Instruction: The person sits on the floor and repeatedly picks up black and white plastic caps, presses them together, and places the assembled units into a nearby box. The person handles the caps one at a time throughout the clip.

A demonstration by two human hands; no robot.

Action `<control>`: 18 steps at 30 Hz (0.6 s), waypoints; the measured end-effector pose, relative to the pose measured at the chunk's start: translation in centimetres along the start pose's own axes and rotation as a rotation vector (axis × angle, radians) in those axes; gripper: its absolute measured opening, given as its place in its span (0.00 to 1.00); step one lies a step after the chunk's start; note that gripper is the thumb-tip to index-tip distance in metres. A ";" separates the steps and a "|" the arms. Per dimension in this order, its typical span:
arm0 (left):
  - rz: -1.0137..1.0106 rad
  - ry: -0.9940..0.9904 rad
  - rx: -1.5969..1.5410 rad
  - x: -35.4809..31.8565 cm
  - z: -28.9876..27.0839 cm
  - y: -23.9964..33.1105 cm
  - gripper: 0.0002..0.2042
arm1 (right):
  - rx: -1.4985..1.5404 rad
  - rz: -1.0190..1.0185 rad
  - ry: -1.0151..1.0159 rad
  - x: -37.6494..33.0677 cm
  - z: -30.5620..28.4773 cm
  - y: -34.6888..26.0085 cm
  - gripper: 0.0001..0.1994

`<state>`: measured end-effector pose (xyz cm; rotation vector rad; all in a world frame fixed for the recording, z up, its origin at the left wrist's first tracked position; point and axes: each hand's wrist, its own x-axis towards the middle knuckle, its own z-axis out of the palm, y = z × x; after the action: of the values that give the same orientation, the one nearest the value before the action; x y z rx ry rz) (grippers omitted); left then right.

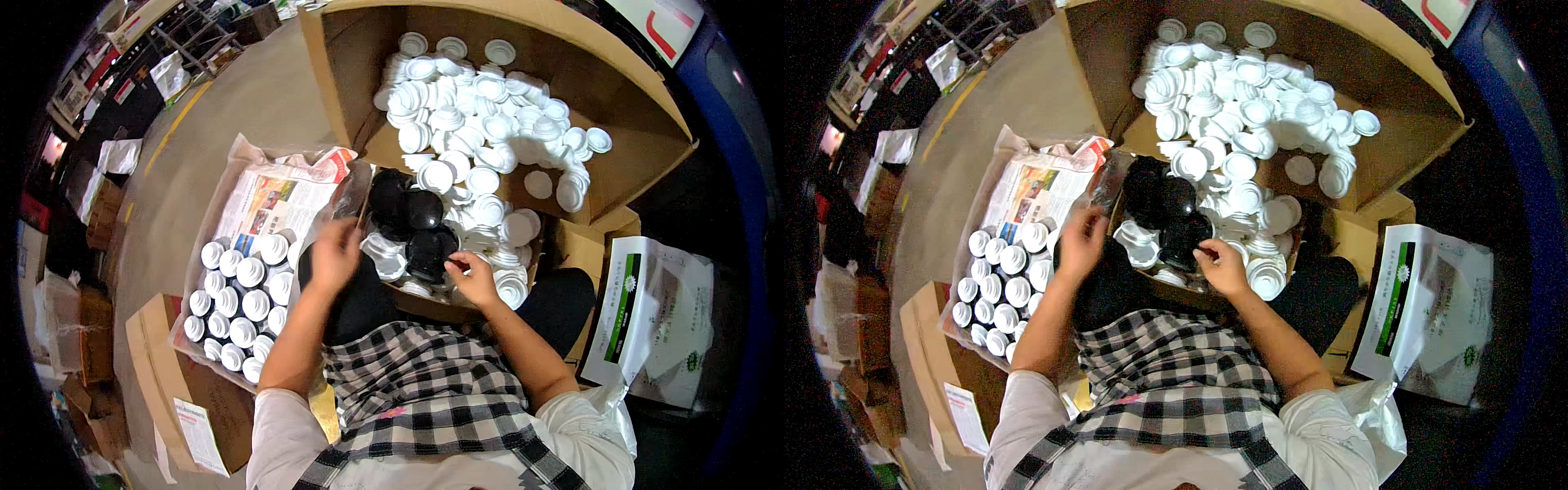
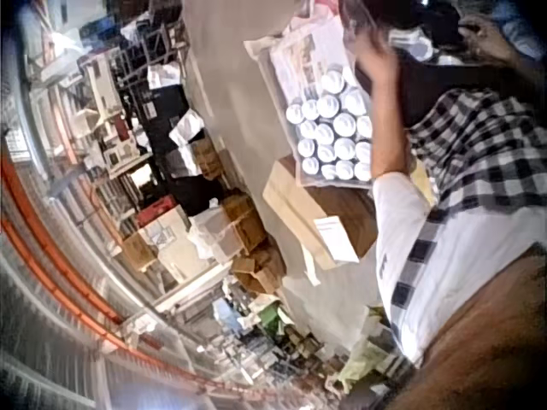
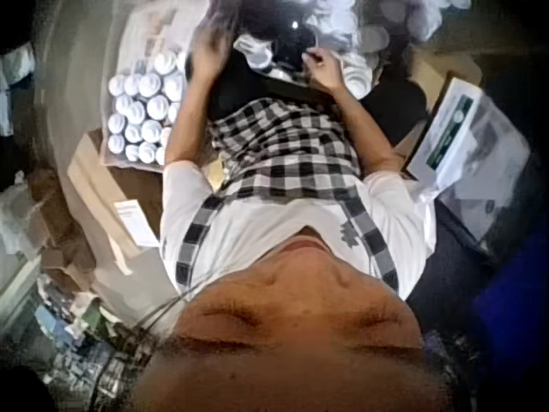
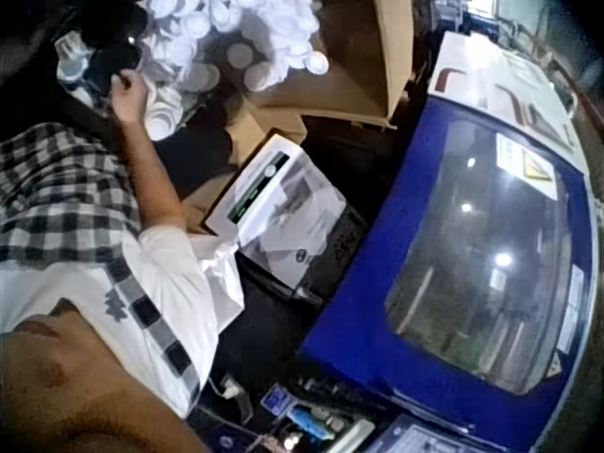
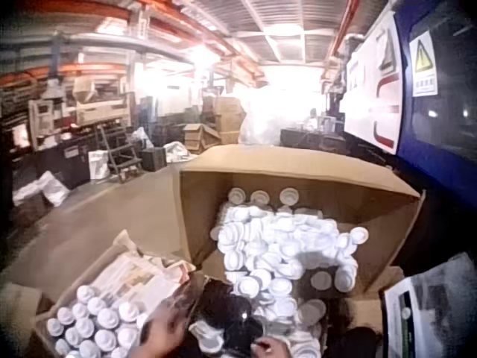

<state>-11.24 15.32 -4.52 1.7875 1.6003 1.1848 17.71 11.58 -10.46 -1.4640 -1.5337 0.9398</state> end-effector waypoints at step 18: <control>-0.336 -0.388 -0.750 -6.1 4.6 8.7 0.15 | -0.669 0.054 0.393 10.0 -4.4 4.5 0.34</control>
<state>-2.27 8.49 -1.73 1.1185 0.9856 1.0080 23.39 21.72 -12.22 -2.0114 -1.5771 0.1221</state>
